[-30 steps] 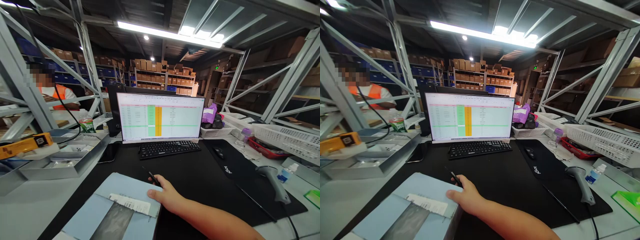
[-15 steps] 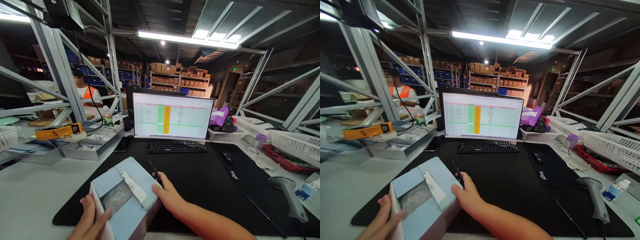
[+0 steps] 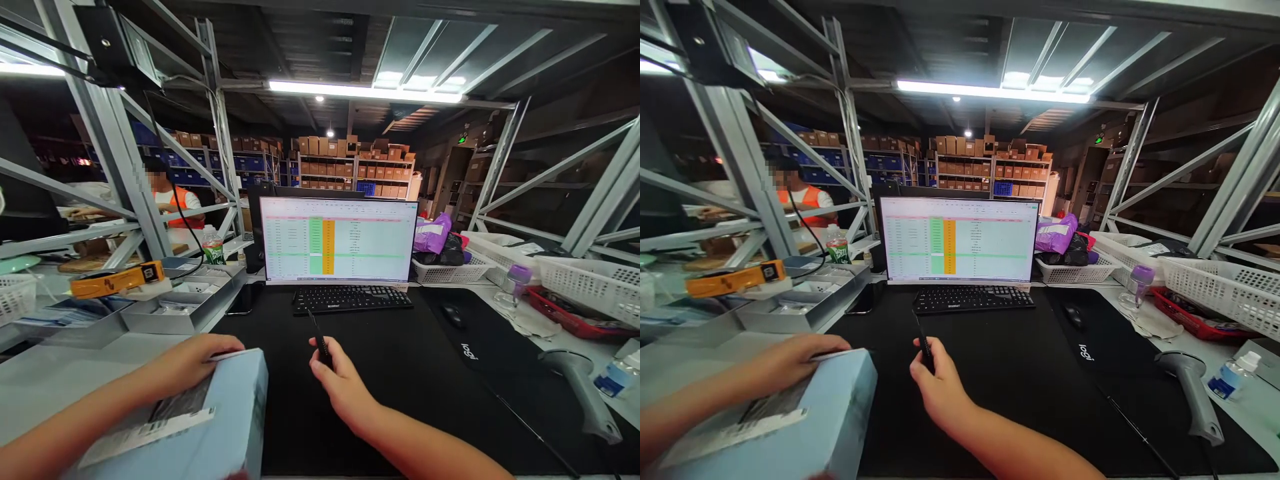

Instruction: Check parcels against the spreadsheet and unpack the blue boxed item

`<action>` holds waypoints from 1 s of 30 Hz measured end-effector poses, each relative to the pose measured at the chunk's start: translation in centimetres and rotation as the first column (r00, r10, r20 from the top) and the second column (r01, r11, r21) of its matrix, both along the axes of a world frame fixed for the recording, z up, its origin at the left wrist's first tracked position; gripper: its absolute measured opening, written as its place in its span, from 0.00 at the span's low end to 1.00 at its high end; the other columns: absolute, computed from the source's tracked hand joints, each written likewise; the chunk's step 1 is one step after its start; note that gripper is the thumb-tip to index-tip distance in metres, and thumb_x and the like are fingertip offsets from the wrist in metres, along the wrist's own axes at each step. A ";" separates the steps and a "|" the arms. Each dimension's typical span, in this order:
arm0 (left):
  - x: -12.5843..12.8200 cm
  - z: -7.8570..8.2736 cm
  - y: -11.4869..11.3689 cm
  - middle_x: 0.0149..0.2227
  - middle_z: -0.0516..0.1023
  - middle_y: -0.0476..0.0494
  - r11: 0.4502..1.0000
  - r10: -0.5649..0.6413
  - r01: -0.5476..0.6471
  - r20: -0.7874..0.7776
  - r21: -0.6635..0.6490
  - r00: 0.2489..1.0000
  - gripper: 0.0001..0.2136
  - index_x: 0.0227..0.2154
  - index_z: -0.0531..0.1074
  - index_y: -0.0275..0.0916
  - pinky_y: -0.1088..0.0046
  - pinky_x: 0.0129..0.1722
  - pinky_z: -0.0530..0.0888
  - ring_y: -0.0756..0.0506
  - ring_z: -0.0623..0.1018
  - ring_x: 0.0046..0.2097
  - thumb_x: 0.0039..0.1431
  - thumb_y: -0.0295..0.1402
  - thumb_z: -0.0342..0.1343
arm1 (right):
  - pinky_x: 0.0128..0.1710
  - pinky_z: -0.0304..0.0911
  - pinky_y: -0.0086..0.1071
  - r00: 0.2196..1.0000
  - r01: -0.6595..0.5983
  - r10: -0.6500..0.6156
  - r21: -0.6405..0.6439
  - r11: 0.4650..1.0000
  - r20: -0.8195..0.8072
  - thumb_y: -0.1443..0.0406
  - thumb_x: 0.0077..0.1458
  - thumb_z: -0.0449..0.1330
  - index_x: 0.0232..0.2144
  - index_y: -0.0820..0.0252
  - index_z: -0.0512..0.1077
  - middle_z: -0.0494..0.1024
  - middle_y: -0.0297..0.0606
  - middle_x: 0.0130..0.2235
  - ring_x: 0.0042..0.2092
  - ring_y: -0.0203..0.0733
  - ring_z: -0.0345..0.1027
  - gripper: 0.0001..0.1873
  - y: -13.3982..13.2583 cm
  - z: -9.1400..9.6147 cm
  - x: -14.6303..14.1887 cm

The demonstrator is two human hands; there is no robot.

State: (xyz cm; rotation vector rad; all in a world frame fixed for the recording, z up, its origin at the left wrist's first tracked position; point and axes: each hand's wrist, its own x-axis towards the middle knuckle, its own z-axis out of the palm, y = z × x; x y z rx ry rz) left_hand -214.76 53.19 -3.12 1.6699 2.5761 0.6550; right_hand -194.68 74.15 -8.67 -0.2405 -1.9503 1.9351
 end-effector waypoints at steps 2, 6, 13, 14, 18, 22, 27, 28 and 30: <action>0.1 1.3 1.9 0.40 0.84 0.47 0.986 -0.082 0.107 0.185 -0.128 0.979 0.16 0.38 0.81 0.44 0.70 0.45 0.74 0.41 0.80 0.43 0.54 0.33 0.49 | 0.46 0.59 0.36 0.999 0.023 -0.022 0.056 0.998 -0.024 0.58 0.56 0.58 0.51 0.53 0.68 0.69 0.34 0.40 0.41 0.39 0.62 0.20 0.5 -0.5 -0.5; -1.1 0.5 3.6 0.47 0.83 0.45 0.991 -0.113 0.124 0.154 -0.060 0.982 0.18 0.44 0.80 0.45 0.63 0.54 0.73 0.39 0.80 0.50 0.54 0.33 0.49 | 0.50 0.61 0.38 0.996 0.086 -0.086 0.134 0.987 -0.006 0.58 0.57 0.56 0.52 0.55 0.68 0.72 0.36 0.42 0.45 0.41 0.65 0.20 1.1 -1.3 -1.3; -0.7 -2.3 -2.4 0.54 0.79 0.42 0.979 0.185 -0.179 -0.051 0.093 0.981 0.22 0.51 0.76 0.45 0.62 0.56 0.73 0.38 0.77 0.54 0.64 0.51 0.48 | 0.43 0.64 0.35 0.988 -0.140 0.068 0.606 0.783 0.140 0.53 0.67 0.46 0.43 0.55 0.76 0.79 0.36 0.37 0.40 0.40 0.71 0.22 3.8 1.2 -0.1; 0.3 -2.2 -3.2 0.51 0.80 0.42 0.982 0.180 -0.177 -0.049 0.065 0.982 0.21 0.47 0.77 0.45 0.64 0.53 0.74 0.39 0.78 0.52 0.65 0.52 0.47 | 0.45 0.64 0.36 0.985 -0.162 0.078 0.682 0.713 0.152 0.52 0.67 0.47 0.43 0.55 0.77 0.80 0.37 0.40 0.43 0.41 0.72 0.22 4.0 1.7 0.3; 3.7 -1.9 -4.3 0.38 0.79 0.41 0.997 0.074 -0.074 -0.101 0.003 0.992 0.22 0.33 0.77 0.40 0.65 0.48 0.71 0.42 0.75 0.45 0.69 0.48 0.43 | 0.46 0.63 0.36 0.958 -0.282 0.174 0.852 0.442 0.228 0.52 0.69 0.45 0.51 0.53 0.75 0.80 0.37 0.45 0.46 0.40 0.72 0.23 3.8 2.8 1.4; 4.6 -2.1 -4.1 0.32 0.75 0.42 0.990 0.133 -0.138 -0.163 -0.019 0.978 0.23 0.29 0.71 0.39 0.65 0.40 0.68 0.43 0.72 0.38 0.71 0.45 0.37 | 0.38 0.60 0.35 0.945 -0.272 0.241 0.939 0.209 0.221 0.54 0.69 0.45 0.51 0.53 0.75 0.79 0.36 0.37 0.38 0.40 0.70 0.22 2.7 2.9 2.2; 4.6 -1.8 -3.9 0.29 0.74 0.44 0.992 0.102 -0.113 -0.176 -0.054 0.979 0.22 0.26 0.66 0.41 0.64 0.38 0.65 0.43 0.70 0.35 0.71 0.43 0.36 | 0.32 0.53 0.35 0.933 -0.103 0.352 0.993 0.063 0.075 0.57 0.68 0.49 0.50 0.53 0.75 0.75 0.33 0.32 0.32 0.36 0.64 0.18 2.1 2.7 2.4; 4.6 -1.7 -3.8 0.29 0.74 0.44 0.991 0.101 -0.114 -0.173 -0.067 0.980 0.21 0.25 0.65 0.41 0.64 0.39 0.65 0.43 0.70 0.35 0.71 0.43 0.36 | 0.32 0.52 0.35 0.933 -0.062 0.359 0.997 0.046 0.041 0.57 0.68 0.50 0.50 0.54 0.75 0.75 0.33 0.31 0.32 0.36 0.63 0.18 2.2 2.5 2.2; 4.7 -1.6 -3.8 0.29 0.74 0.45 0.987 0.108 -0.126 -0.169 -0.097 0.980 0.21 0.26 0.65 0.41 0.64 0.39 0.64 0.43 0.71 0.34 0.71 0.43 0.37 | 0.31 0.51 0.35 0.936 0.019 0.352 1.000 0.007 -0.020 0.56 0.68 0.50 0.49 0.54 0.75 0.74 0.33 0.31 0.31 0.36 0.62 0.18 2.6 2.2 1.7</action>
